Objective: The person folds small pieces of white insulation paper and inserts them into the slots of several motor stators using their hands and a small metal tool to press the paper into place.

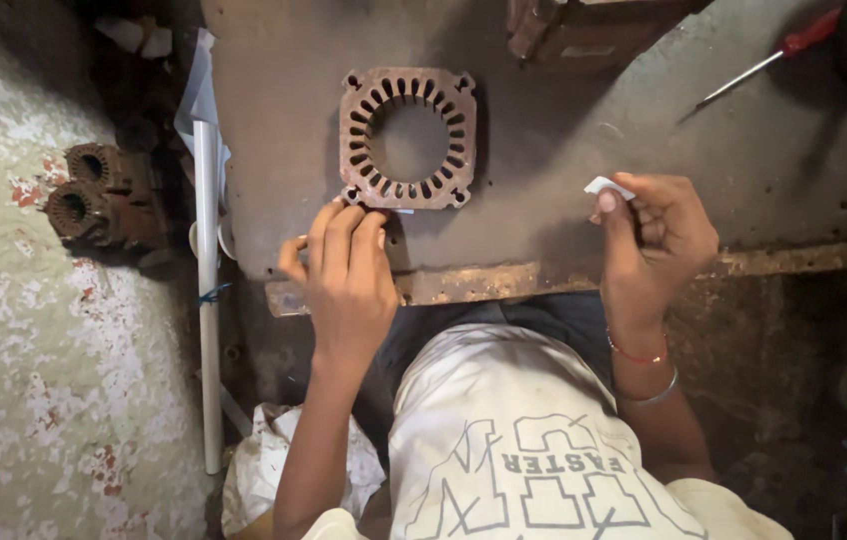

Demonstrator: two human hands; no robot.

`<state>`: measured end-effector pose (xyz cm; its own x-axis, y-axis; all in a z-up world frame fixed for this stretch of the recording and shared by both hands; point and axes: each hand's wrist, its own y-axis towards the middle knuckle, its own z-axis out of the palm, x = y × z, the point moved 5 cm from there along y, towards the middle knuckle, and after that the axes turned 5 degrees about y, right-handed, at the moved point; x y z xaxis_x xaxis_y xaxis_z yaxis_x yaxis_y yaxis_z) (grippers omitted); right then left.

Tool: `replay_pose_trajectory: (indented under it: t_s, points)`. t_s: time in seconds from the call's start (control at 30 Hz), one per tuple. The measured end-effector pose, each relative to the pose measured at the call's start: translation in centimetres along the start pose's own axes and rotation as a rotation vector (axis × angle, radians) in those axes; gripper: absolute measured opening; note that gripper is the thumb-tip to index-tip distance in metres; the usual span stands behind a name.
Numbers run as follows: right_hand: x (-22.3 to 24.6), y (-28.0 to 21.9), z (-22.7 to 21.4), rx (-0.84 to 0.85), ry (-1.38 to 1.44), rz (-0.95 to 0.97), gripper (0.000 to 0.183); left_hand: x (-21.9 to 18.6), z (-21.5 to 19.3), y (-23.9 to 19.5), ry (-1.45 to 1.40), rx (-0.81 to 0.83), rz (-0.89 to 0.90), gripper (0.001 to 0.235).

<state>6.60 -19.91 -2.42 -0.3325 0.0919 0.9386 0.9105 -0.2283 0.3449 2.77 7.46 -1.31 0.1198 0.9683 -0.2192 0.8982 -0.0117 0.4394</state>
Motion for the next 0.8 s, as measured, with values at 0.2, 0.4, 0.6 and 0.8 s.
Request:
replay_pose_trajectory:
  t_s: [0.2,0.4,0.6,0.8]
  points:
    - [0.2,0.1,0.2,0.013,-0.017,-0.003,0.012,-0.2,0.5,0.6,0.021,0.095,-0.031,0.038]
    - [0.0,0.3,0.1,0.019,0.022,-0.01,0.013,-0.7,0.7,1.5,0.068,0.183,0.005,0.056]
    - [0.3,0.2,0.1,0.024,-0.062,-0.041,0.012,-0.8,0.7,1.0,0.07,0.124,0.073,0.039]
    - [0.1,0.2,0.0,0.019,-0.037,-0.02,0.012,-2.4,0.5,0.6,-0.031,0.098,0.15,0.042]
